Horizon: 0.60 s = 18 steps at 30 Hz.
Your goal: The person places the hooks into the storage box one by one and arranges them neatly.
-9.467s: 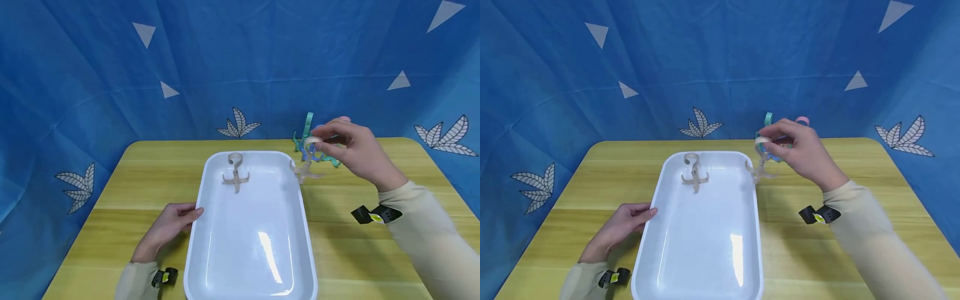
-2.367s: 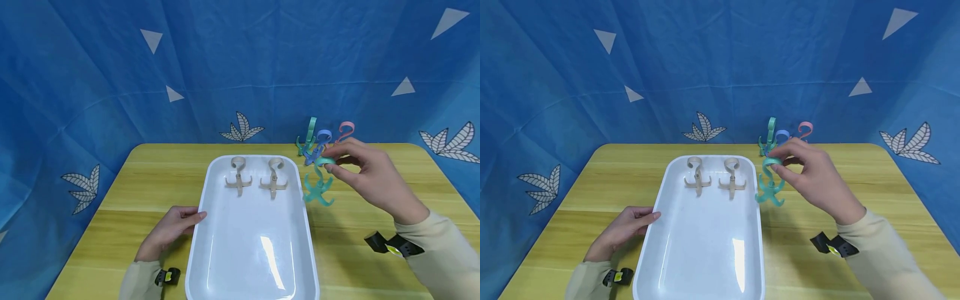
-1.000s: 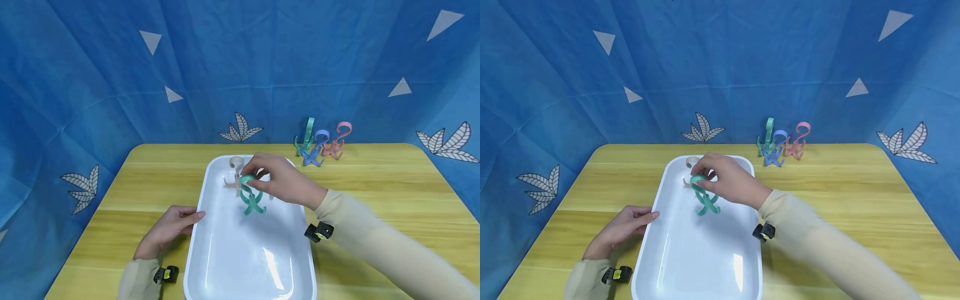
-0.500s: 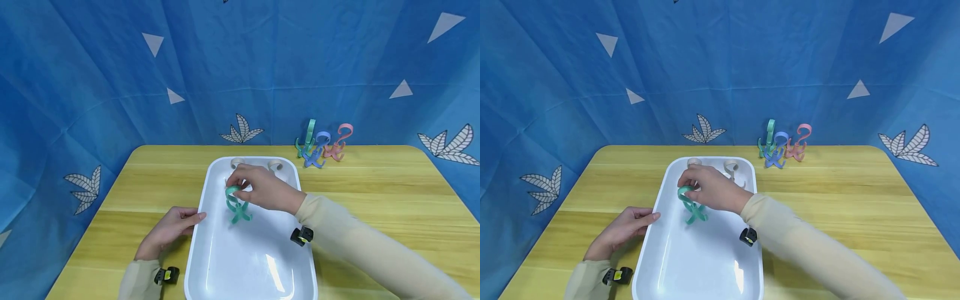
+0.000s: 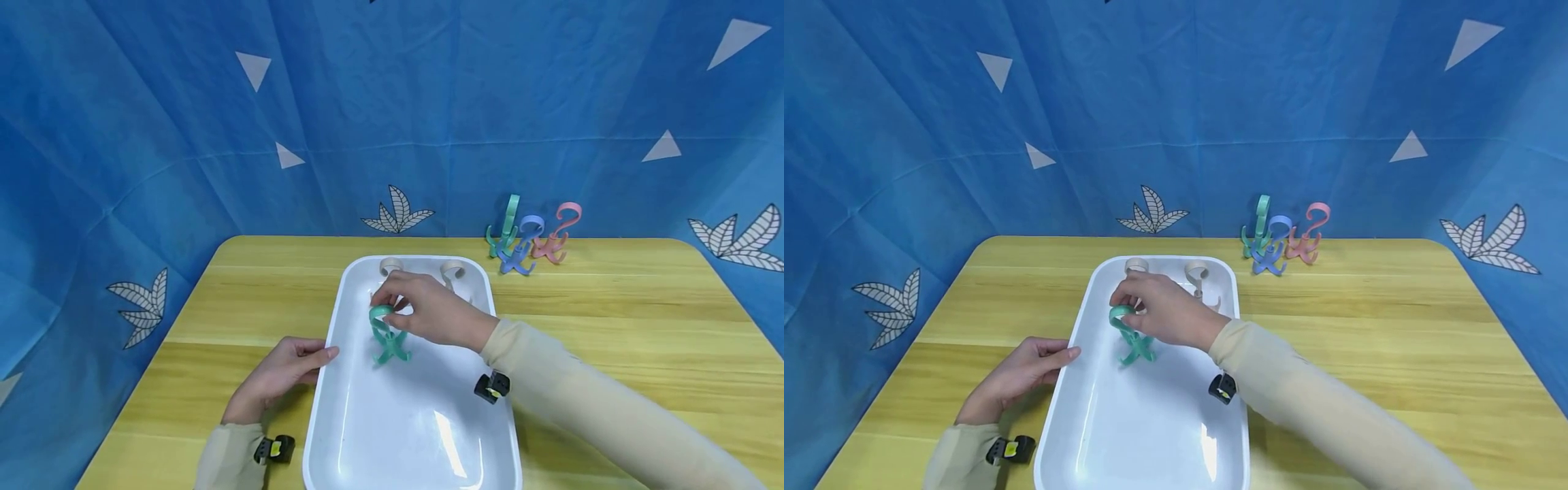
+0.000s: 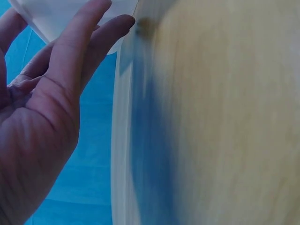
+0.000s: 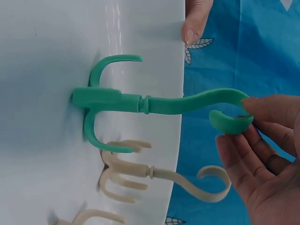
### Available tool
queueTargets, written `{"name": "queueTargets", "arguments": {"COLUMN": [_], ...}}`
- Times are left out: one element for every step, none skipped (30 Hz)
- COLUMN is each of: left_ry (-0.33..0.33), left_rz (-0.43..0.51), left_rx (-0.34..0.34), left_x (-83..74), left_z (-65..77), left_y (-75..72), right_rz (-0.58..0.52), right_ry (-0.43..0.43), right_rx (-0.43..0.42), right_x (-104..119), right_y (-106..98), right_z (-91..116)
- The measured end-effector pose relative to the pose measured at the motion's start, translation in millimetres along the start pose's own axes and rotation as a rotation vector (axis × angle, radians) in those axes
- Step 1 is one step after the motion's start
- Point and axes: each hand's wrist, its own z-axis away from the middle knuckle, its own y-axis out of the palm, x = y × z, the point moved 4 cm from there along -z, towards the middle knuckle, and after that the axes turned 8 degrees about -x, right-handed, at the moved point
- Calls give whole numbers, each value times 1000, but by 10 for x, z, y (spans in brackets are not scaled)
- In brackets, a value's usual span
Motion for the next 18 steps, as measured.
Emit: {"name": "queueTargets", "arguments": {"left_ry": [0,0,0,1,2,4,6,7,9,9,9,9,8,6,4,2,1,-2], "left_rz": [1,1,1,0,-1,-4,-6,-7,-8,-6,-5,-3,0,3,4,5,5,6], "left_rx": [0,0,0,0,0,0,1,1,2,1,1,1,1,1,2,3,6,8], "left_x": [2,4,6,6,6,5,4,3,2,3,4,5,6,8,10,10,8,6], "left_z": [1,1,2,2,1,0,1,1,0,-1,-1,-2,-1,-2,-2,-3,-3,-3], "left_y": [0,-1,-2,-2,-1,-1,0,1,1,1,1,1,1,-1,-2,-3,-3,-2], "right_rz": [0,1,2,2,2,2,2,5,7,11,15,16,15,9,8,7,8,11], "right_ry": [3,6,10,15,19,23,27,31,32,30,28,25,22,19,15,11,10,8], "right_rx": [0,-2,-4,-8,-13,-20,-27,-34,-43,-52,-62,-70,-76,-80,-85,-87,-90,-92], "right_x": [-8,-17,-25,-38,-47,-53,-57,-61,-62,-62,-60,-58,-58,-57,-56,-53,-51,-51], "right_y": [-6,-12,-21,-31,-45,-59,-72,-85,-99,-113,-127,-138,-149,-159,-169,-179,-189,-200], "right_z": [5,10,15,22,28,36,45,55,66,76,89,102,114,126,136,147,157,167]}}
